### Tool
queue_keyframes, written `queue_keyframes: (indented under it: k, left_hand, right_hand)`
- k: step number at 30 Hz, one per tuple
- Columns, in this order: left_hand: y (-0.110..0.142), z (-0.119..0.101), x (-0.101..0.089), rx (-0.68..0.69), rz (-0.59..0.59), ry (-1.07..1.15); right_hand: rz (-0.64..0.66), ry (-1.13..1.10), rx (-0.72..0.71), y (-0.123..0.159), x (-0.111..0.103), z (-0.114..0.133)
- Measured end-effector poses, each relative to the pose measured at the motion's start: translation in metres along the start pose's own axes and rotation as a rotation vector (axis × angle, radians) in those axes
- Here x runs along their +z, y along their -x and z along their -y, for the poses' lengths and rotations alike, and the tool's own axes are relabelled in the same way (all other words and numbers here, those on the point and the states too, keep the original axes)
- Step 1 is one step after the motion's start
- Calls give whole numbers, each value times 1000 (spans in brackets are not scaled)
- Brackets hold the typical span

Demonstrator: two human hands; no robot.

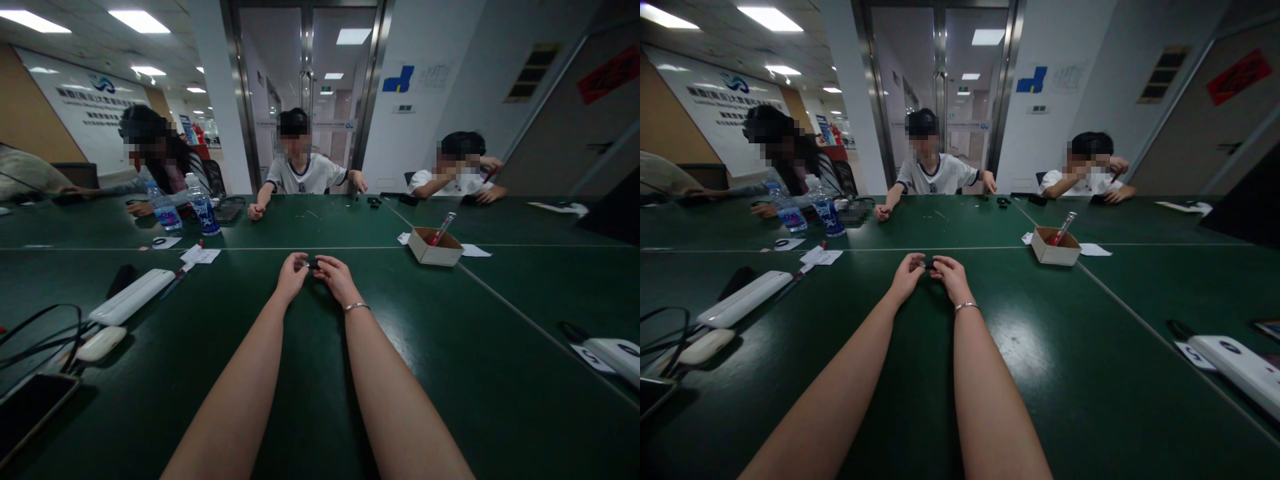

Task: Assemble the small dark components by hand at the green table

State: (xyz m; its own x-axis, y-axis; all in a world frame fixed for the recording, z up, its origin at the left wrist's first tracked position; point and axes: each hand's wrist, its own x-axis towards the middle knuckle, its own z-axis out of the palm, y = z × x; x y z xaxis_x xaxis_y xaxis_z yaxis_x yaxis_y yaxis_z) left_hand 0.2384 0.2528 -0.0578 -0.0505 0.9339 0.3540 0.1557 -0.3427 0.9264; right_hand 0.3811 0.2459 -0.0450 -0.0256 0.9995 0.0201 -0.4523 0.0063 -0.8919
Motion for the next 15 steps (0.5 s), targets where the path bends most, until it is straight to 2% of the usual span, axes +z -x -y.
queue_keyframes:
  k: [3,9,15]
  left_hand:
    - [0,0,0,23,-15,2]
    - [2,-1,2,-124,4,79]
    - [4,-3,2,-108,49,64]
  right_hand:
    - [-2,-1,4,0,0,0]
    - [13,0,8,1,1,0]
    - [13,11,14,1,1,1]
